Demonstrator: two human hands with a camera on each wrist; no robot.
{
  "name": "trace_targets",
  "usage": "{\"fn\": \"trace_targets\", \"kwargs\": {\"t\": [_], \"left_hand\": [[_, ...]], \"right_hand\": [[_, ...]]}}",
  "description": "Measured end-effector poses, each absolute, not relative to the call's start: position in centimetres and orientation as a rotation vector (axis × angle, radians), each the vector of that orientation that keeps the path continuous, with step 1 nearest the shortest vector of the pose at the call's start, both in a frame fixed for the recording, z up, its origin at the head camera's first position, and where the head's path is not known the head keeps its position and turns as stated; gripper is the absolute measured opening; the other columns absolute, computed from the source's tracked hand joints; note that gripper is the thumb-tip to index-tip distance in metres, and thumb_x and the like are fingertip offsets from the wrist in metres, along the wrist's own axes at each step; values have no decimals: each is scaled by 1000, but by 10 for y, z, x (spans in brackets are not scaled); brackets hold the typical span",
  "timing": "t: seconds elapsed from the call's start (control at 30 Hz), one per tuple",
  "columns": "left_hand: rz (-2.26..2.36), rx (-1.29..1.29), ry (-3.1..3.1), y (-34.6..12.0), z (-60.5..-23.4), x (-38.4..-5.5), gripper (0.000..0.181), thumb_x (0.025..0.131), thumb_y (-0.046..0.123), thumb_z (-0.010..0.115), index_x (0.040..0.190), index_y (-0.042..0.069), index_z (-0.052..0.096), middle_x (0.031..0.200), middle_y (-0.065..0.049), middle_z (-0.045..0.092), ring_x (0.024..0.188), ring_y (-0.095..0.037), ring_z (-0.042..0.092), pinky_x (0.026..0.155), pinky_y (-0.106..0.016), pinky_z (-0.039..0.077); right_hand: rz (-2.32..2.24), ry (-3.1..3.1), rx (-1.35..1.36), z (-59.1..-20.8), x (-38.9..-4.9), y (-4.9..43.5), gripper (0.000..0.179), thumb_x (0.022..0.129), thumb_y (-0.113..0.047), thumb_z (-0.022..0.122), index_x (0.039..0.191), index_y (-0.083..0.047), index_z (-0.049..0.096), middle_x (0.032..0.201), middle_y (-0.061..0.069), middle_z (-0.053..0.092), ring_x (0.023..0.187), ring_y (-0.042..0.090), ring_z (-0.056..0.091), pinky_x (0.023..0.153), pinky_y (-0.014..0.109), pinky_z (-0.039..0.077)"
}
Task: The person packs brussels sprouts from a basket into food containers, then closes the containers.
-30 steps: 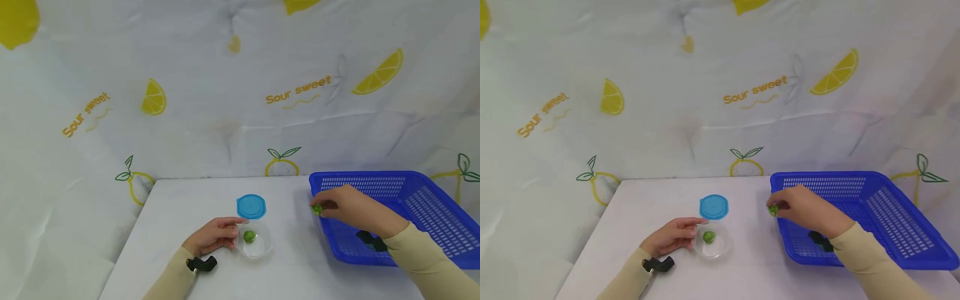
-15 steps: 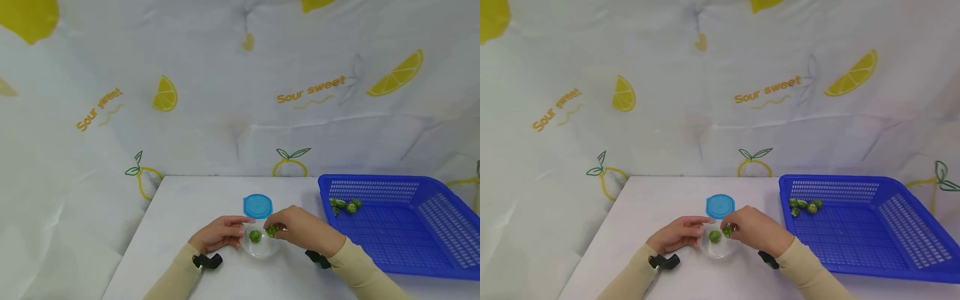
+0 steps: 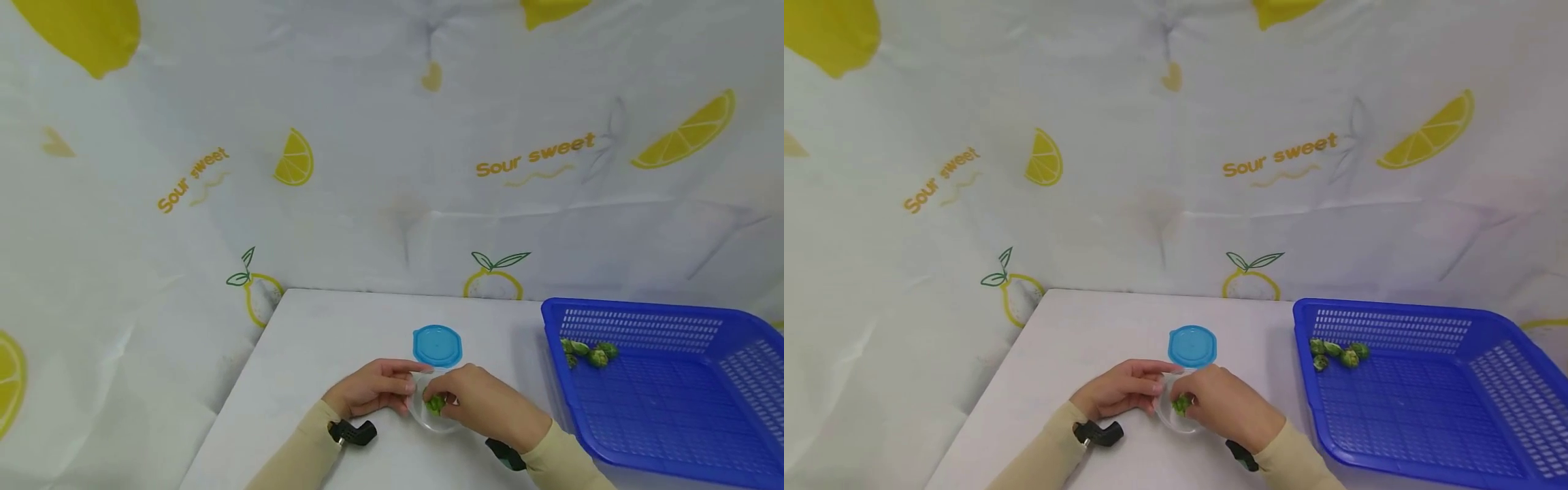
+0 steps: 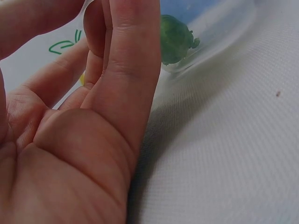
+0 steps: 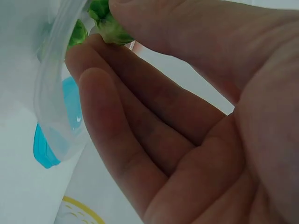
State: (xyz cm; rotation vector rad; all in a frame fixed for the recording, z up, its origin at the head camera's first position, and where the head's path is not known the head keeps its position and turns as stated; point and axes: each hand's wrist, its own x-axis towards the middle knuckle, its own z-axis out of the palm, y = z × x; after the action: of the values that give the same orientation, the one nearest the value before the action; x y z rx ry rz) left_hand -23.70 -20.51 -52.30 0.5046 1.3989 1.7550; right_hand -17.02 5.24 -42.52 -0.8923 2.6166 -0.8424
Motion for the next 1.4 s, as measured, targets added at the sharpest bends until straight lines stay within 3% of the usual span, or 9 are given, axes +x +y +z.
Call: {"fn": "trace_targets", "kwargs": {"t": [0.37, 0.63, 0.93, 1.07, 1.2, 1.4], "left_hand": [[1761, 524, 1379, -205, -526, -239, 58, 104, 14, 70, 159, 5, 53, 96, 3, 70, 78, -8, 73, 79, -25, 66], [1729, 548, 1361, -194, -523, -241, 61, 104, 17, 72, 160, 5, 52, 98, 3, 71, 78, -8, 73, 79, -24, 66], [1757, 497, 1414, -205, -528, -239, 56, 105, 14, 69, 159, 8, 54, 95, 3, 66, 78, -9, 71, 78, -25, 65], [1767, 476, 1415, -212, -528, -237, 56, 107, 13, 67, 161, 8, 52, 98, 2, 64, 81, -8, 71, 79, -24, 66], [1764, 475, 1416, -213, -527, -235, 56, 108, 12, 66, 161, 7, 51, 98, 2, 63, 83, -7, 68, 80, -23, 66], [1760, 508, 1363, -204, -527, -232, 54, 109, 10, 63, 160, 5, 51, 100, 2, 65, 84, -6, 69, 81, -23, 66]], "right_hand": [[-763, 2665, -886, -438, -167, 42, 28, 88, 0, 86, 106, -21, 83, 103, -8, 81, 96, 8, 73, 82, 34, 66], [-772, 2656, -914, -441, -163, 44, 26, 89, 2, 84, 102, -20, 82, 97, -7, 80, 86, 4, 70, 73, 26, 60], [-782, 2679, -898, -420, -158, 52, 25, 93, -2, 82, 113, -17, 83, 109, -3, 82, 99, 13, 76, 83, 30, 65], [-716, 2739, -865, -389, -155, 75, 26, 96, -7, 81, 120, -17, 81, 114, -3, 81, 103, 17, 76, 86, 34, 65], [-706, 2798, -781, -361, -158, 114, 26, 99, -13, 79, 124, -20, 80, 116, -7, 79, 101, 10, 73, 88, 35, 65], [-794, 2847, -572, -354, -166, 196, 24, 102, -21, 77, 125, -20, 79, 118, -5, 79, 103, 10, 73, 86, 35, 65]]}}
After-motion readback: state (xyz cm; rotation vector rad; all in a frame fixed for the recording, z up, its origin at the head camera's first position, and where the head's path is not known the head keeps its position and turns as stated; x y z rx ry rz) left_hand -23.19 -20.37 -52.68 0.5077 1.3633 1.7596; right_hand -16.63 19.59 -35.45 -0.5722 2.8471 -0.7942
